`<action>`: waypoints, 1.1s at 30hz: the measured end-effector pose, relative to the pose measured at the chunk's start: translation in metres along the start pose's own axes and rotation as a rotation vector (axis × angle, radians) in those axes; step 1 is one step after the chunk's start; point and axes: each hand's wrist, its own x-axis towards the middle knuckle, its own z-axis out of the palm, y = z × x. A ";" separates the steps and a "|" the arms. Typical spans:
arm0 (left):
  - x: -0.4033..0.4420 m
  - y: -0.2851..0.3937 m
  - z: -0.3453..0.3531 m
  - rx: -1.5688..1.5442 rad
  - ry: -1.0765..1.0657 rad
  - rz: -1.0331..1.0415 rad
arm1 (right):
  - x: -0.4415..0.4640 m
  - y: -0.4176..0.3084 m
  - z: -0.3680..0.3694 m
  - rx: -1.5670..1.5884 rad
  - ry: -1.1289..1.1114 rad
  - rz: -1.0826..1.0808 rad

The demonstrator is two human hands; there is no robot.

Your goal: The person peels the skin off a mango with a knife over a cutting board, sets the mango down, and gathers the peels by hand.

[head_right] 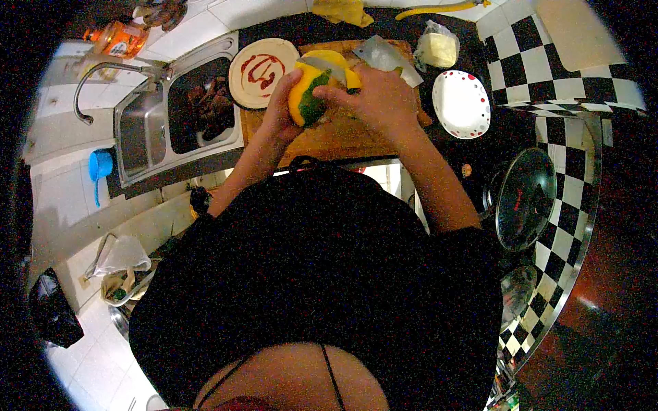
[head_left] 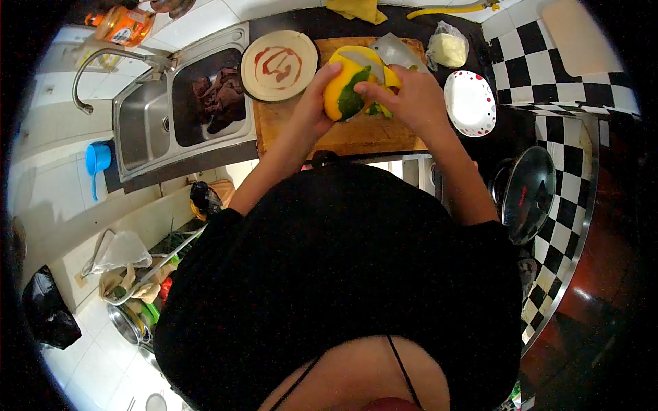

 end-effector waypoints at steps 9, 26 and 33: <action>0.001 -0.009 -0.008 -0.029 0.098 -0.057 | -0.005 -0.011 -0.003 -0.016 -0.166 0.058; 0.000 0.006 0.004 -0.129 0.007 -0.032 | -0.002 -0.007 -0.006 -0.097 0.019 0.033; 0.001 0.004 0.005 -0.152 0.065 -0.046 | -0.002 -0.003 -0.001 -0.117 0.004 0.026</action>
